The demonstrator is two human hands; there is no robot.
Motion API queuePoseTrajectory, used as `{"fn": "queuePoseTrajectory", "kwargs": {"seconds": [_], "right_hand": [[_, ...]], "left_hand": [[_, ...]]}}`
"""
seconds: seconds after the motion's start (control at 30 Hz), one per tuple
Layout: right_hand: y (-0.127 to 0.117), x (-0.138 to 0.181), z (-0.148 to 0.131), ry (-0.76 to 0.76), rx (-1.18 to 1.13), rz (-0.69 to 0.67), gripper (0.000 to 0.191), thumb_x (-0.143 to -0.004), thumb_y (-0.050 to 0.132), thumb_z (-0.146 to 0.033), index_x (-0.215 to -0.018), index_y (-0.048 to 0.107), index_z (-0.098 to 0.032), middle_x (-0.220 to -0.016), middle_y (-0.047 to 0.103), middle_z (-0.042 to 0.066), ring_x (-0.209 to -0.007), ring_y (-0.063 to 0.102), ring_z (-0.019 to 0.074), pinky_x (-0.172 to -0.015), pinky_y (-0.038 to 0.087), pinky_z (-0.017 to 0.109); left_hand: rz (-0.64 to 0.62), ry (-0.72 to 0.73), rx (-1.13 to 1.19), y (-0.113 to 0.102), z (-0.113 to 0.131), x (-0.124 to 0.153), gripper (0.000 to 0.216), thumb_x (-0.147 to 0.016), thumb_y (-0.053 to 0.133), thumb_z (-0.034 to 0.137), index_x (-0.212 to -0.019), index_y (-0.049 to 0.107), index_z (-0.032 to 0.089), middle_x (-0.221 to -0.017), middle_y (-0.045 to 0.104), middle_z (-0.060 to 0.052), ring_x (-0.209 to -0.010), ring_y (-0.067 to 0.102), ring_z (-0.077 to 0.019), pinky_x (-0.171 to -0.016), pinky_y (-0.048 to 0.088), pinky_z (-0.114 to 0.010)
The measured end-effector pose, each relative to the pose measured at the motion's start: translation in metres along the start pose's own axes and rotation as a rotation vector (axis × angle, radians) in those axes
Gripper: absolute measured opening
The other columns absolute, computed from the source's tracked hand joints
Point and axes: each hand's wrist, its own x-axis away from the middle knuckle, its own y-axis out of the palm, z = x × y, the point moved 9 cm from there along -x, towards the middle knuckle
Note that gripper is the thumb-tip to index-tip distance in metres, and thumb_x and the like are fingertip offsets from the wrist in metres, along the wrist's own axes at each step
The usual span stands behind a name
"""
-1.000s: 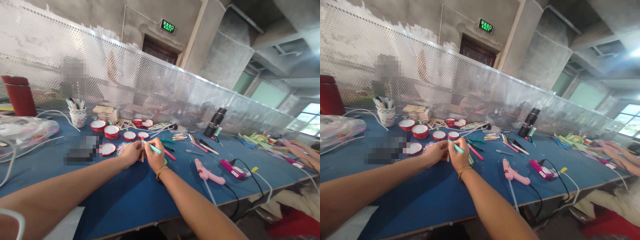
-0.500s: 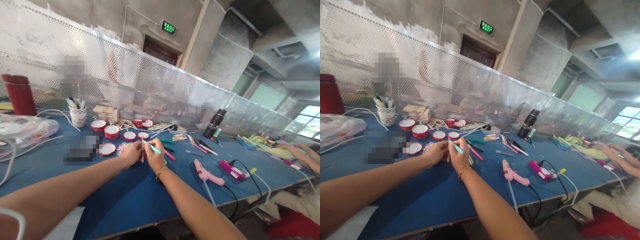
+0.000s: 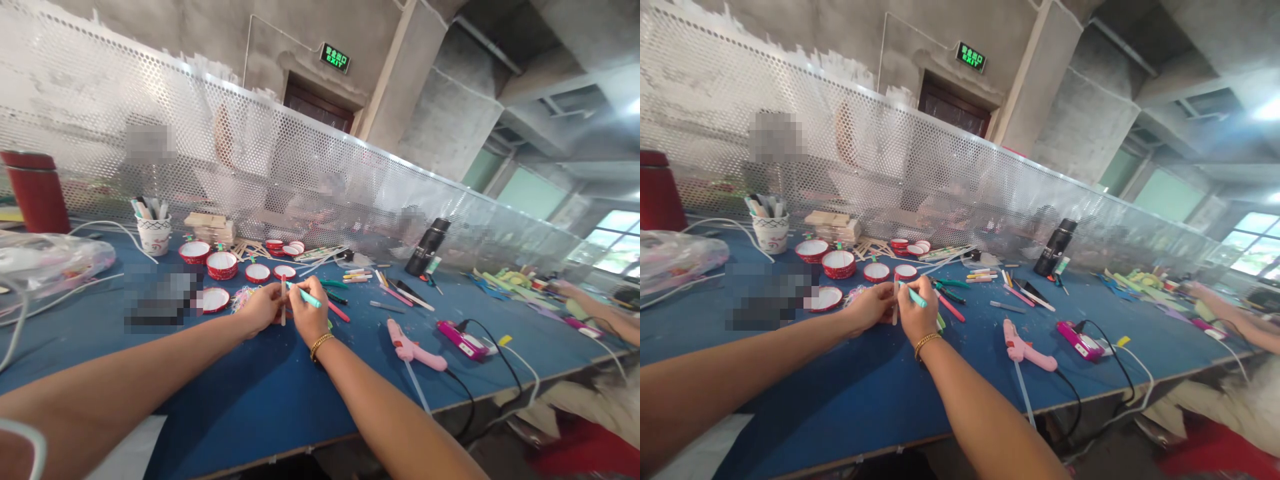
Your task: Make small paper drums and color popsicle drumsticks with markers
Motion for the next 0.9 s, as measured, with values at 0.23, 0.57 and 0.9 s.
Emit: {"fn": "queuePoseTrajectory", "kwargs": {"seconds": [0.23, 0.57, 0.9], "right_hand": [[-0.003, 0.0, 0.002, -0.008, 0.008, 0.038, 0.02, -0.089, 0.056, -0.037, -0.076, 0.049, -0.024, -0.07, 0.062, 0.0, -0.066, 0.058, 0.0177, -0.067, 0.046, 0.03], [0.002, 0.001, -0.006, -0.037, -0.001, -0.022, 0.021, -0.09, 0.057, -0.038, -0.076, 0.051, -0.023, -0.071, 0.063, 0.0, -0.066, 0.059, 0.0173, -0.067, 0.047, 0.03], [0.003, 0.001, -0.005, -0.038, 0.012, -0.021, 0.019, -0.089, 0.058, -0.035, -0.076, 0.051, -0.024, -0.071, 0.063, 0.0, -0.067, 0.06, 0.0173, -0.066, 0.047, 0.029]], "left_hand": [[-0.006, -0.004, -0.002, -0.001, -0.001, -0.001, 0.031, -0.076, 0.083, 0.03, -0.1, 0.067, 0.017, -0.075, 0.075, -0.002, -0.055, 0.068, -0.0136, -0.052, 0.051, -0.022], [-0.029, 0.027, 0.029, -0.001, -0.002, -0.004, 0.032, -0.076, 0.082, 0.027, -0.103, 0.07, 0.017, -0.073, 0.072, 0.0, -0.051, 0.063, -0.0114, -0.053, 0.051, -0.024], [-0.009, 0.025, 0.035, -0.002, 0.0, -0.001, 0.031, -0.074, 0.083, 0.024, -0.101, 0.07, 0.017, -0.073, 0.072, 0.0, -0.049, 0.062, -0.0104, -0.052, 0.05, -0.023]]}}
